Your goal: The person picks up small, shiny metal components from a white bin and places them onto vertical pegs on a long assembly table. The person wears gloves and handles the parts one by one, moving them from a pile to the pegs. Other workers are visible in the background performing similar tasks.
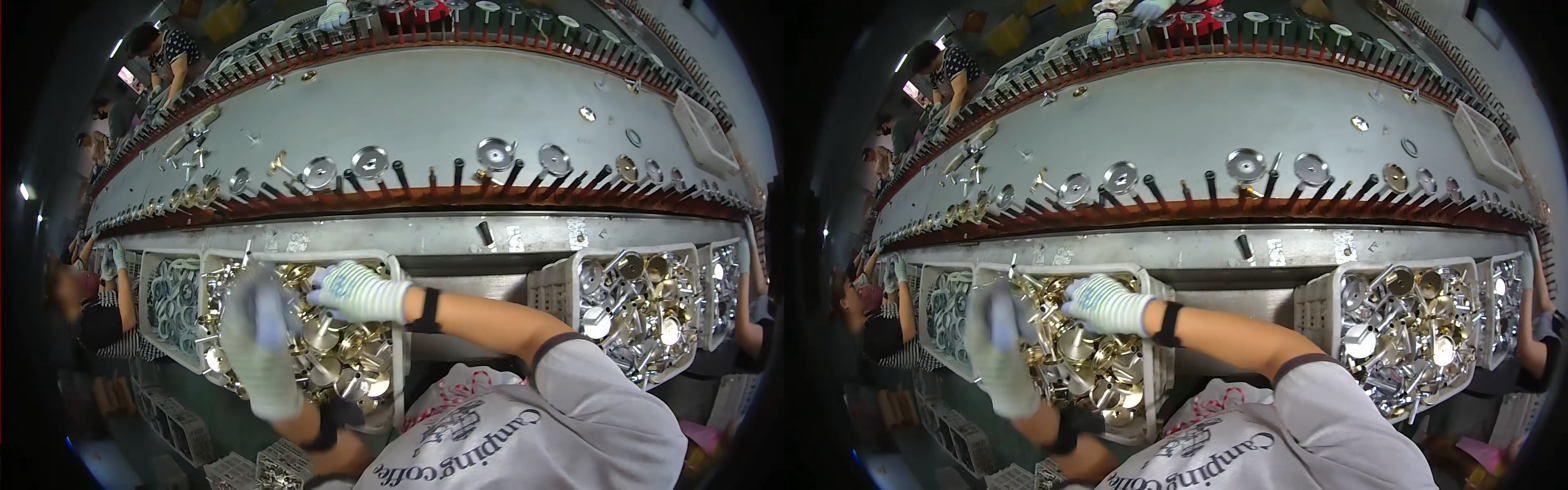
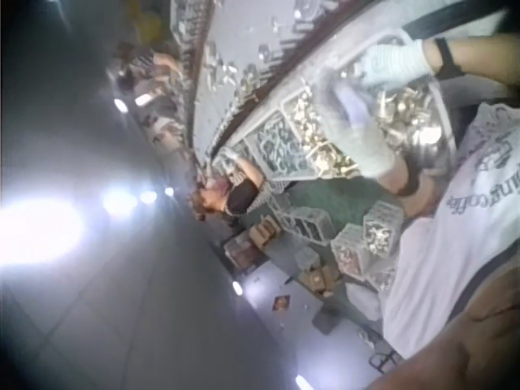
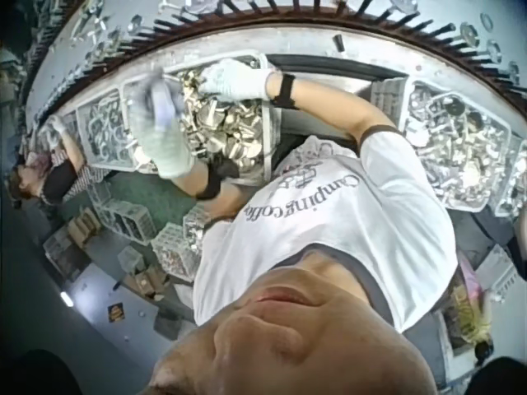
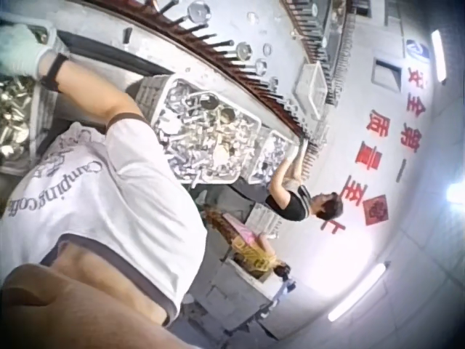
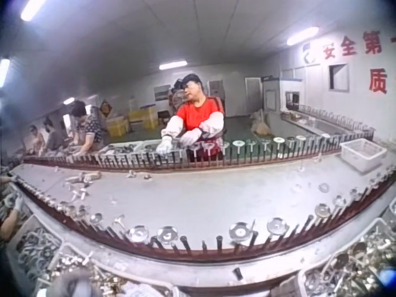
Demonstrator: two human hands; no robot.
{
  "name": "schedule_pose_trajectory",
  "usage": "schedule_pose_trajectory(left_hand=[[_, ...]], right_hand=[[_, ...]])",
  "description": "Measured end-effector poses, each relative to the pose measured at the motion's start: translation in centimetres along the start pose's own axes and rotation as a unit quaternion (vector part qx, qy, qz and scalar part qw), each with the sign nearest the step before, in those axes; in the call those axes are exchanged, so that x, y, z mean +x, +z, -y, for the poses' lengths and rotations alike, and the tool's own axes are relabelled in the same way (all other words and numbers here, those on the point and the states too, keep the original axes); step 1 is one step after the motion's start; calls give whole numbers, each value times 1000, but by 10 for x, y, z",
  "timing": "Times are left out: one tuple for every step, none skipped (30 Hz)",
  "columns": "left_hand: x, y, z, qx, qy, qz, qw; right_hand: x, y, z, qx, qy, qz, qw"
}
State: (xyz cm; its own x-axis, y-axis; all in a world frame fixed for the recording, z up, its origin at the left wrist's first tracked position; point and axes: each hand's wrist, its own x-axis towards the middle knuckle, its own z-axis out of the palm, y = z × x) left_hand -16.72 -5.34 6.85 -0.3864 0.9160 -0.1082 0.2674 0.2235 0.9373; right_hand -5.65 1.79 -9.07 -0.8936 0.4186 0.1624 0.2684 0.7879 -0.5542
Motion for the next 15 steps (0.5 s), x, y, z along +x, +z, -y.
schedule_pose_trajectory(left_hand=[[-28, -19, 6, 73, -35, 0, 997], [-30, -23, 40, 161, -25, 34, 986], [-32, -27, 69, 248, -8, 65, 966], [-32, -24, 97, 379, 17, 74, 922], [-30, -18, 114, 433, -4, 102, 896], [-31, -13, 123, 462, -27, 101, 881], [-32, -6, 134, 488, -46, 104, 865], [-28, 2, 138, 464, -31, 89, 881], [-26, 5, 143, 440, -23, 70, 895], [-24, 5, 143, 410, -9, 69, 910], [-22, 14, 127, 419, -2, 75, 905], [-18, 13, 133, 396, 31, 93, 913], [-22, 11, 134, 413, 70, 73, 905], [-26, 7, 126, 432, 110, 47, 894], [-32, 4, 102, 439, 90, 33, 893]], right_hand=[[15, 6, 12, -60, -20, 41, 997], [20, 12, 13, -127, -22, 77, 989], [26, 18, 6, -126, -33, 71, 989], [29, 19, 4, -122, -34, 68, 990], [31, 19, 2, -118, -34, 63, 990], [33, 14, 11, -106, -24, 66, 992], [32, 8, 14, -98, -13, 58, 993], [28, -2, 15, -92, 5, 47, 995], [23, -17, 19, -85, 28, 47, 995], [18, -28, 21, -79, 50, 47, 995], [6, -29, 9, -81, 59, 16, 995], [0, -24, 2, -94, 72, -2, 993], [-6, -19, -2, -84, 73, -19, 994], [-10, -22, -2, -76, 69, -38, 994], [-13, -29, -5, -27, 103, -59, 993]])
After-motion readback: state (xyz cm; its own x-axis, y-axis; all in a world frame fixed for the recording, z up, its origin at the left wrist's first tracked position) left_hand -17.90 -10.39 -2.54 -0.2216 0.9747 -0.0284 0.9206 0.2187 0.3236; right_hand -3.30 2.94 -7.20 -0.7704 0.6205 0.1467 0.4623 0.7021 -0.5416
